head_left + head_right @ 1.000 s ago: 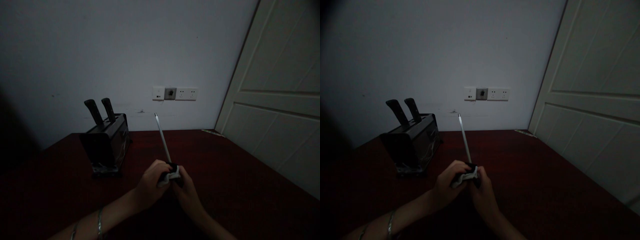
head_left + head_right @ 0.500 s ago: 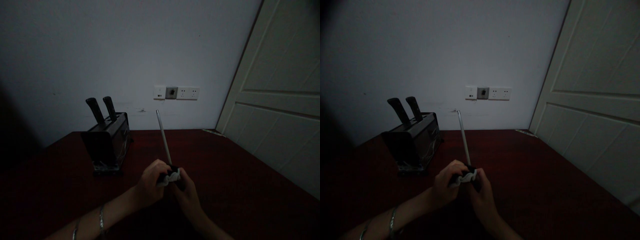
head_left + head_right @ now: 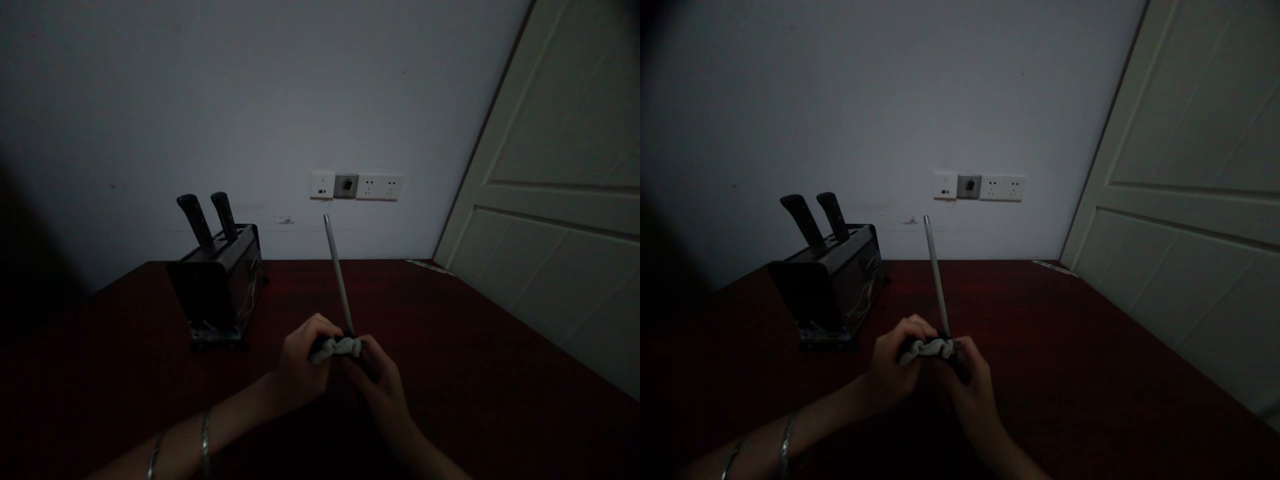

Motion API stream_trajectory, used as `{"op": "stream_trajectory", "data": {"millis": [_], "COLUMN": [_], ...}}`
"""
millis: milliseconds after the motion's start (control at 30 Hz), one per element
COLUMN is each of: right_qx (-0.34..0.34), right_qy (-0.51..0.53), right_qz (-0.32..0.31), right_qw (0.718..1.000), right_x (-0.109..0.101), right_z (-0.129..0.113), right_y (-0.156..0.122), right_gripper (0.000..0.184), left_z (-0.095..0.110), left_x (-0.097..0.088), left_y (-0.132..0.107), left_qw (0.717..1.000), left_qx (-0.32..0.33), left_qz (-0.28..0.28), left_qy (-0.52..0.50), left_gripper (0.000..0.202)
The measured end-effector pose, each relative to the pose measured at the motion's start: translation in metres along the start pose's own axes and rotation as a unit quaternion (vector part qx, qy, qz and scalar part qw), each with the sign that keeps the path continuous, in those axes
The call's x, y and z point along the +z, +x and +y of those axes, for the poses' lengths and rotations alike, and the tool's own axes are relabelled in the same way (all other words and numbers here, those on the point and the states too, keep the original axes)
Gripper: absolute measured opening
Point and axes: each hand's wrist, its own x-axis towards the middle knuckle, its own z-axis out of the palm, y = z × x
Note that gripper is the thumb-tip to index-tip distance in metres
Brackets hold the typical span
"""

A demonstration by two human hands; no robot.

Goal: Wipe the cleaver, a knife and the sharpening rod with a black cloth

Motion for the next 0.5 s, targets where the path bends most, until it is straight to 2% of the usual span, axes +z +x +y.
{"op": "stream_trajectory", "data": {"millis": [167,300,400,500], "right_qx": [0.022,0.010,-0.006,-0.007], "right_qy": [0.005,-0.014,-0.027,-0.057], "right_qz": [-0.001,0.021,0.027,0.029], "right_qw": [1.000,1.000,0.999,0.998], "right_x": [-0.001,-0.004,-0.005,-0.005], "right_z": [0.001,0.000,-0.004,-0.005], "right_y": [0.001,0.005,0.009,0.011], "right_gripper": [0.025,0.026,0.024,0.025], "left_z": [-0.003,-0.005,-0.006,-0.005], "left_x": [-0.004,-0.012,-0.016,-0.016], "left_y": [0.009,0.022,0.028,0.027], "left_qw": [0.990,0.966,0.956,0.963], "left_qx": [-0.137,-0.228,-0.236,-0.214], "left_qz": [0.004,0.106,0.160,0.149], "left_qy": [0.017,0.053,0.067,0.064], "left_gripper": [0.012,0.010,0.015,0.012]}}
